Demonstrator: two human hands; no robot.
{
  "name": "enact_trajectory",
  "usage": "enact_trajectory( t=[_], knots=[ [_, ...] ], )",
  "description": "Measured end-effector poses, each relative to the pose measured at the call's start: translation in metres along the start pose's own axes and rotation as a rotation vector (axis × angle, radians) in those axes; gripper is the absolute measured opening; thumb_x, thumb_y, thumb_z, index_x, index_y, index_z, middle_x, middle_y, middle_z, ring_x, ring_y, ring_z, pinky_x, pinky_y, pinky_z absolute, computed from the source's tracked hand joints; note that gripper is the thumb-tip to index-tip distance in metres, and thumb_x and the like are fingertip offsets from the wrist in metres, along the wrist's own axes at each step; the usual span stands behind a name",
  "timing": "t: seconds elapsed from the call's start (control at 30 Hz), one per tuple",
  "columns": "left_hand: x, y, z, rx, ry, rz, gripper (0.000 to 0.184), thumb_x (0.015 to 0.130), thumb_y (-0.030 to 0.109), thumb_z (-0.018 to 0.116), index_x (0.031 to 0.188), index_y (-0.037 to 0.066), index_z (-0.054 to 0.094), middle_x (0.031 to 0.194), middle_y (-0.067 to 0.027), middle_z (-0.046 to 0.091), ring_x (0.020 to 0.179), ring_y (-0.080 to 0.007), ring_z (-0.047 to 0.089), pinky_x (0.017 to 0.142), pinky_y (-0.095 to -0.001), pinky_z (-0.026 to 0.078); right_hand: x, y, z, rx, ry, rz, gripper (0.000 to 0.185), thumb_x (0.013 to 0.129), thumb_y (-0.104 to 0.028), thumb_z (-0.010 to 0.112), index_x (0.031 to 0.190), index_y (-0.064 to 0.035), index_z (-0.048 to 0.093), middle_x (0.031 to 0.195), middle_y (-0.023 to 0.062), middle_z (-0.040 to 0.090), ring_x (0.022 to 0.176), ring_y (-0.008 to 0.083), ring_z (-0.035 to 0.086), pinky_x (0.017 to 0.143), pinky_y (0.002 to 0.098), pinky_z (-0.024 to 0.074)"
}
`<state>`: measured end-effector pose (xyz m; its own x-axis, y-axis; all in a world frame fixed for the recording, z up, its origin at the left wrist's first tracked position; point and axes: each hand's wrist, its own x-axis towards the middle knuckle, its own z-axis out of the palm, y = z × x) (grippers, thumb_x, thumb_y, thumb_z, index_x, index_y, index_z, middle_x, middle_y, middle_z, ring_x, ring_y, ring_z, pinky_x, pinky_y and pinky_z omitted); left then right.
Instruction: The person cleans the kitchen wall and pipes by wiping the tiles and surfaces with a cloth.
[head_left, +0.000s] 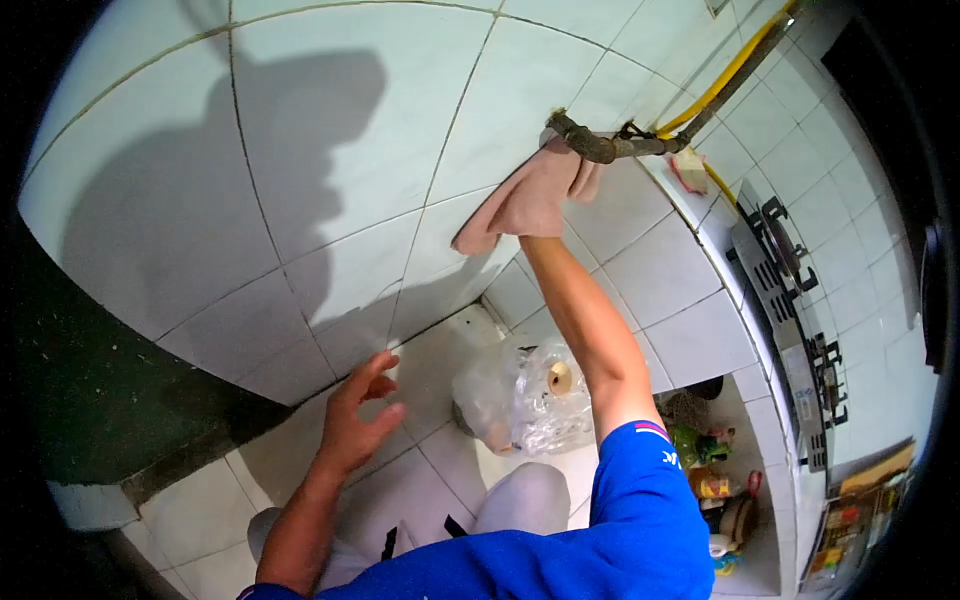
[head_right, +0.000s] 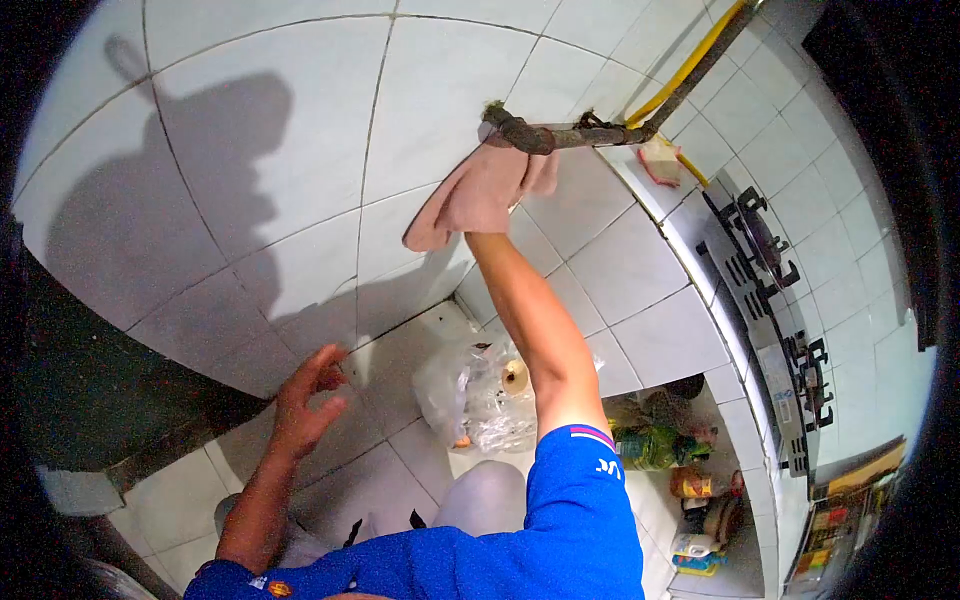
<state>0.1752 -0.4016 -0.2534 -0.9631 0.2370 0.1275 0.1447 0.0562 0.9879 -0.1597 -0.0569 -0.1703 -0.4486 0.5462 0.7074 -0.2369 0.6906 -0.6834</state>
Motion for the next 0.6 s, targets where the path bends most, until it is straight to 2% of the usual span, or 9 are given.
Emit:
enact_trajectory(
  t=[0.03,0.07,0.1,0.17,0.27,0.33,0.47,0.53,0.6],
  knots=[
    [0.001,-0.002,0.002,0.002,-0.001,-0.005,0.070,0.079,0.004,0.070,0.144,0.013,0.048,0.136,-0.0101,0.059,0.108,-0.0216,0.064,0.097,-0.0377,0.050,-0.001,-0.012,-0.005,-0.213,0.034,-0.185,0.025,0.098,-0.032,0.045,0.096,-0.0069,0.048,0.098,0.0064,0.053,0.089,0.0171,0.052,0.076,0.0348,0.0441],
    [-0.001,-0.003,0.002,-0.016,-0.021,0.001,0.070,0.079,0.003,0.070,0.144,0.013,0.048,0.136,-0.0098,0.059,0.107,-0.0219,0.064,0.097,-0.0377,0.050,-0.004,-0.022,-0.019,-0.001,-0.001,0.029,0.028,0.097,-0.035,0.048,0.100,-0.0063,0.050,0.099,0.0073,0.054,0.088,0.0185,0.053,0.077,0.0345,0.0448],
    [-0.002,-0.004,0.002,-0.034,-0.031,0.010,0.070,0.079,0.002,0.070,0.144,0.013,0.048,0.136,-0.0095,0.059,0.107,-0.0223,0.065,0.097,-0.0376,0.050,-0.010,-0.062,-0.041,0.216,-0.037,0.240,0.032,0.096,-0.037,0.051,0.103,-0.0056,0.052,0.100,0.0082,0.056,0.087,0.0200,0.055,0.079,0.0342,0.0455],
    [-0.003,0.005,0.000,0.050,-0.034,0.042,0.071,0.078,0.002,0.071,0.144,0.013,0.048,0.136,-0.0093,0.059,0.107,-0.0222,0.065,0.097,-0.0378,0.050,-0.028,-0.087,-0.052,0.434,-0.082,0.458,0.037,0.094,-0.040,0.054,0.106,-0.0049,0.053,0.101,0.0090,0.057,0.087,0.0215,0.056,0.080,0.0339,0.0462],
    [-0.004,0.006,0.000,0.106,-0.043,0.046,0.072,0.078,0.000,0.071,0.144,0.014,0.048,0.136,-0.0094,0.059,0.107,-0.0221,0.065,0.097,-0.0378,0.051,-0.067,-0.098,-0.054,0.109,-0.608,0.443,0.030,0.100,-0.024,0.045,0.120,-0.0018,0.047,0.105,0.0109,0.053,0.101,0.0198,0.055,0.089,0.0342,0.0461],
    [0.003,0.000,0.004,0.093,-0.043,0.036,0.073,0.077,0.000,0.072,0.144,0.015,0.048,0.136,-0.0097,0.059,0.107,-0.0219,0.065,0.097,-0.0377,0.051,-0.062,-0.098,-0.058,-0.006,-0.758,0.428,0.029,0.102,-0.019,0.042,0.125,-0.0007,0.045,0.106,0.0116,0.052,0.106,0.0192,0.055,0.093,0.0343,0.0460],
    [0.001,-0.002,0.004,0.006,-0.018,0.013,0.072,0.077,-0.001,0.072,0.143,0.015,0.049,0.134,-0.0096,0.061,0.107,-0.0218,0.065,0.096,-0.0374,0.051,-0.051,-0.093,-0.040,-0.116,-0.037,-0.060,0.025,0.100,-0.016,0.046,0.121,-0.0022,0.046,0.108,0.0072,0.047,0.107,0.0162,0.050,0.091,0.0287,0.0420],
    [-0.002,0.002,0.001,0.009,-0.009,0.015,0.071,0.077,-0.001,0.071,0.143,0.015,0.049,0.134,-0.0094,0.061,0.106,-0.0217,0.065,0.096,-0.0371,0.052,-0.040,-0.080,-0.033,-0.127,0.123,-0.180,0.024,0.100,-0.015,0.046,0.120,-0.0026,0.046,0.109,0.0061,0.046,0.107,0.0155,0.048,0.091,0.0273,0.0410],
    [-0.005,0.008,-0.001,0.030,-0.025,0.032,0.068,0.078,0.000,0.070,0.142,0.014,0.050,0.134,-0.0089,0.061,0.106,-0.0212,0.065,0.097,-0.0371,0.051,-0.029,-0.075,-0.041,0.152,0.004,0.190,0.023,0.100,-0.015,0.047,0.119,-0.0025,0.047,0.107,0.0062,0.046,0.105,0.0155,0.048,0.089,0.0276,0.0412]
  ],
)
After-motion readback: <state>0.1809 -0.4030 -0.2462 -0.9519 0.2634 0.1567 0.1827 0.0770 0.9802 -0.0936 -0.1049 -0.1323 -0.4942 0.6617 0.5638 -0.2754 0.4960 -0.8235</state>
